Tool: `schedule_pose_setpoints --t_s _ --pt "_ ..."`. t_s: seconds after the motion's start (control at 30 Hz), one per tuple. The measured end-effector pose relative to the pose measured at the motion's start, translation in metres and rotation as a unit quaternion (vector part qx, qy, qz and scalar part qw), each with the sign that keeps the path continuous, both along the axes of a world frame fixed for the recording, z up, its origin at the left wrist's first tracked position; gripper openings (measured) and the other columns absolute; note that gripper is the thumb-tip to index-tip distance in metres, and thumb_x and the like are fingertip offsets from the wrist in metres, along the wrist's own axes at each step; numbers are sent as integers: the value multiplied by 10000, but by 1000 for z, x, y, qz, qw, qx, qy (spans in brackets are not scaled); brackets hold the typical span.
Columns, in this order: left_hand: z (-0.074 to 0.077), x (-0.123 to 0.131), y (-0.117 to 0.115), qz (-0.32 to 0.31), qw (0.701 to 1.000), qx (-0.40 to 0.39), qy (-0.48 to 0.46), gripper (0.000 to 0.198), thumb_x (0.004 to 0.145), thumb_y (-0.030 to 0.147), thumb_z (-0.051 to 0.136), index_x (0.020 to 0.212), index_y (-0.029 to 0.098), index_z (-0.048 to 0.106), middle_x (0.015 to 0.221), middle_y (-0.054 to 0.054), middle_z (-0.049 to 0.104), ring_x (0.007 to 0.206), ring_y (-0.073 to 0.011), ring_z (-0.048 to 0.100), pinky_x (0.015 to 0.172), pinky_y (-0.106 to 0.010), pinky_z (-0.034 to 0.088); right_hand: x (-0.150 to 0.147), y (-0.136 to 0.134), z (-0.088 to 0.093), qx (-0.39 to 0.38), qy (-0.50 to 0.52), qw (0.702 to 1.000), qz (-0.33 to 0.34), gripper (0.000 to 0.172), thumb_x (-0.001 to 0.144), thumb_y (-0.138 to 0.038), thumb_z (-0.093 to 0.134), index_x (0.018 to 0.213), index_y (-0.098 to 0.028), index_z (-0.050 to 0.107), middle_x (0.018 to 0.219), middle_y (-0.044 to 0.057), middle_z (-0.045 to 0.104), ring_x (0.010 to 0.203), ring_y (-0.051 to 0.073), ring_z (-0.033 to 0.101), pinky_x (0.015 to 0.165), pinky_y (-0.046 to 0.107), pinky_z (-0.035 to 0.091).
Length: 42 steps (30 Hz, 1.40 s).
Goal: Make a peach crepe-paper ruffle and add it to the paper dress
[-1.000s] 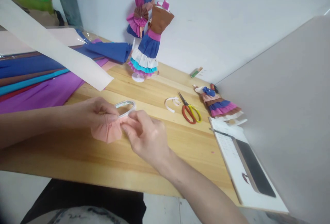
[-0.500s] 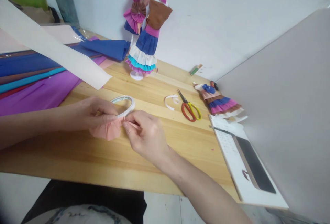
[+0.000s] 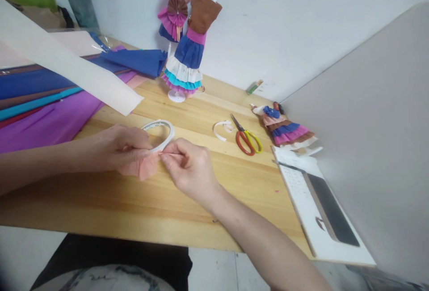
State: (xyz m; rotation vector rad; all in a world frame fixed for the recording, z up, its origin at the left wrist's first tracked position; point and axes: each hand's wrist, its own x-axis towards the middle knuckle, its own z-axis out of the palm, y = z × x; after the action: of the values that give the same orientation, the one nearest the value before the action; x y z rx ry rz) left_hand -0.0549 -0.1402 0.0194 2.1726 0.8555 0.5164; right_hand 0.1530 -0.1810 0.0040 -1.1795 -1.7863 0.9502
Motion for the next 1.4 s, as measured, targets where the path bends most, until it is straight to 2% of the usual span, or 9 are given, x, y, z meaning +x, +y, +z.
schedule_pose_setpoints --t_s 0.17,0.37,0.57,0.7,0.9,1.1,1.27,1.4 --pt "-2 -1 1 -5 1000 13 -12 367 909 292 523 583 167 639 542 27 522 527 -86 448 531 -217 299 3 4 -3 -8 -9 1000 -18 160 824 -290 645 713 -197 577 610 -15 563 532 99 465 485 229 380" --pt "-3 -1 1 -27 999 9 -15 376 918 280 524 576 171 635 540 18 514 533 -99 433 565 -235 317 1 5 -1 1 -32 999 -39 191 790 -289 649 660 -199 541 611 -5 576 553 108 487 497 233 387" --pt "-9 -1 1 -72 995 46 -47 377 932 274 502 596 167 636 585 1 550 598 -114 484 604 -234 347 2 11 -2 -72 6 997 -30 247 705 -313 712 625 -199 507 559 -19 541 502 99 464 467 231 359" --pt "-8 -2 2 -68 997 10 -29 380 944 297 467 631 154 628 615 5 547 599 -105 495 583 -220 356 6 18 2 -104 40 994 -11 280 662 -343 745 615 -191 514 553 -25 532 500 94 457 471 227 353" --pt "-2 -6 3 -54 996 -68 1 347 917 337 483 647 147 589 615 14 531 597 -112 505 551 -212 365 12 21 12 -107 61 992 3 258 713 -385 722 653 -168 596 572 -23 542 513 83 441 476 212 332" --pt "-1 -5 3 -29 997 -77 5 350 897 353 498 637 142 600 615 17 523 584 -105 497 527 -204 357 12 17 8 -130 99 986 32 269 710 -383 783 695 -178 611 603 -14 588 524 94 503 494 223 384" --pt "-1 -4 3 -13 996 -89 4 344 897 356 500 684 139 660 632 7 591 595 -107 523 530 -200 371 12 16 4 -135 132 980 63 246 734 -370 787 698 -178 637 561 -25 572 473 73 448 457 211 336" --pt "0 -4 2 -18 995 -98 -6 331 896 341 503 718 142 697 664 -5 643 621 -111 557 545 -194 392 13 17 1 -129 140 979 71 205 738 -359 791 717 -184 686 599 -14 605 509 85 490 502 231 403"
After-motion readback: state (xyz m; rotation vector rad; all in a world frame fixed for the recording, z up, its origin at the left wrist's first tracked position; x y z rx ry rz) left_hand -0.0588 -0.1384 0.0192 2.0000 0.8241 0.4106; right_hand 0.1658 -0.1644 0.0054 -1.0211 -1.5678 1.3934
